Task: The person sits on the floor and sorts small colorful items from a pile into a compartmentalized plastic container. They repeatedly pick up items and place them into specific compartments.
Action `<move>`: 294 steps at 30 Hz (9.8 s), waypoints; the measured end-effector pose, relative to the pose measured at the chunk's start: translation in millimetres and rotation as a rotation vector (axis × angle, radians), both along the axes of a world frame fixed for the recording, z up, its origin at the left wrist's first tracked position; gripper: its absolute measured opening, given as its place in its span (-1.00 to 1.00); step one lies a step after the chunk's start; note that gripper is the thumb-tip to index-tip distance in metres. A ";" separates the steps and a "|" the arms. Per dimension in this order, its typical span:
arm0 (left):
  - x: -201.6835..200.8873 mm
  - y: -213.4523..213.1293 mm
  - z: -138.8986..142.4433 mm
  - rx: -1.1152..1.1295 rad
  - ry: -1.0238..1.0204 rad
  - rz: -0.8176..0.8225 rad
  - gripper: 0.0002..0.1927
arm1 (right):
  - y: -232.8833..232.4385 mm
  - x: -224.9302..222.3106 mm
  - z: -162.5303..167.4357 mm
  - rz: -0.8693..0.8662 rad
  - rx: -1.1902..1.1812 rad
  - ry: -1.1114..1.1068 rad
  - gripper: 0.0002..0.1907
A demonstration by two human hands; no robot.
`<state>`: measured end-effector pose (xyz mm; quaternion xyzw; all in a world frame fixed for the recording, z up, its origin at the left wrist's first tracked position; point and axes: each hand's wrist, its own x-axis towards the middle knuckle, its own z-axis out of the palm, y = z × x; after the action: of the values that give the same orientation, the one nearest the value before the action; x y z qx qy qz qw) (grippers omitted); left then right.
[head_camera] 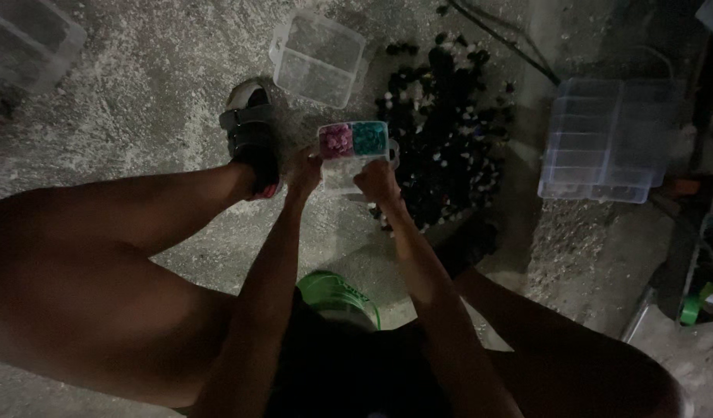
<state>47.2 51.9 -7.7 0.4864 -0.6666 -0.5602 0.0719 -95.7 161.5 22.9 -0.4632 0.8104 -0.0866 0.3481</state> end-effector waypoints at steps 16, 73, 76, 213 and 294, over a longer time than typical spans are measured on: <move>-2.4 -1.6 -1.0 -0.119 -0.244 -0.077 -0.53 | 0.4 -6.6 -5.4 0.553 -0.333 0.463 -0.83; 1.3 1.5 5.9 0.011 -0.072 0.084 -0.64 | 5.2 8.3 -6.4 0.684 -0.059 0.624 -0.96; 2.0 2.3 2.3 0.042 -0.088 0.091 -0.64 | 7.7 9.2 -7.4 0.639 -0.132 0.587 -0.94; -6.9 -47.5 167.7 -0.472 -0.556 -1.472 -0.81 | 59.2 -47.1 -25.6 -0.831 -0.505 -0.691 -0.73; -88.2 7.8 51.5 -0.155 0.073 -0.420 -0.87 | 23.2 -3.1 39.7 -0.841 -0.229 -0.402 -0.68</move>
<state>-41.0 59.7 43.8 0.3094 -0.7912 -0.5273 0.0146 -98.8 184.8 62.6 -0.1045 0.8293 -0.3965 0.3796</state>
